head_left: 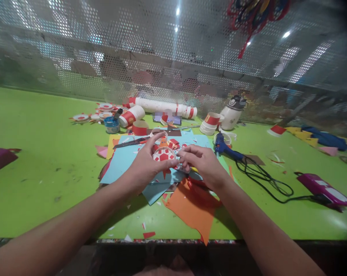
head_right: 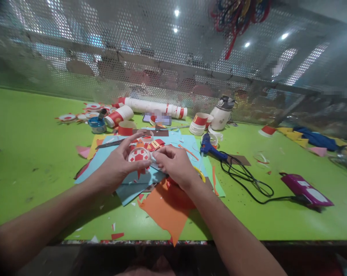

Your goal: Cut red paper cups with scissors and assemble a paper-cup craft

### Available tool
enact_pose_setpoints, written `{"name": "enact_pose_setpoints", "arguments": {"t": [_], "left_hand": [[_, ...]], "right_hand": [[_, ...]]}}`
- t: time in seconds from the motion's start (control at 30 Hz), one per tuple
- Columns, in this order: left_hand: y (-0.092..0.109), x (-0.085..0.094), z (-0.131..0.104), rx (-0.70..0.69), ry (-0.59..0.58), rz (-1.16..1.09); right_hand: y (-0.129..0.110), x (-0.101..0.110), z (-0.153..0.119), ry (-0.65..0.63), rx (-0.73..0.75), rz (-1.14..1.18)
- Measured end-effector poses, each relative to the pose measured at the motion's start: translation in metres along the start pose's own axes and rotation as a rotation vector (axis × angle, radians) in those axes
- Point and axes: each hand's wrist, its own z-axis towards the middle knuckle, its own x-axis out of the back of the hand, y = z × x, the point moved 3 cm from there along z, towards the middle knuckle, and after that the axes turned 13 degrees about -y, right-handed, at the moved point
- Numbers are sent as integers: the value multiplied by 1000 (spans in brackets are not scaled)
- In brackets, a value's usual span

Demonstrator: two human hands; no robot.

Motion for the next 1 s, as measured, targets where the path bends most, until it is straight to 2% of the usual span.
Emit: {"name": "enact_pose_setpoints", "arguments": {"t": [0.13, 0.27, 0.33, 0.43, 0.53, 0.63, 0.8, 1.0], "left_hand": [[2, -2, 0, -86, -45, 204], [-1, -5, 0, -96, -55, 251], [-3, -6, 0, -39, -61, 175], [-5, -5, 1, 48, -87, -95], [-6, -3, 3, 59, -171, -259], [-8, -1, 5, 89, -233, -244], [-8, 2, 3, 92, -236, -147], [-7, 2, 3, 63, -270, -132]], "right_hand": [[2, -2, 1, -82, -34, 22], [10, 1, 2, -118, -82, 138], [15, 4, 4, -124, -86, 207], [20, 11, 7, -137, -62, 309], [23, 16, 11, -145, -32, 380], [25, 18, 13, -150, -8, 420], [25, 18, 13, -181, 18, 454], [23, 18, 11, -212, 20, 435]]}}
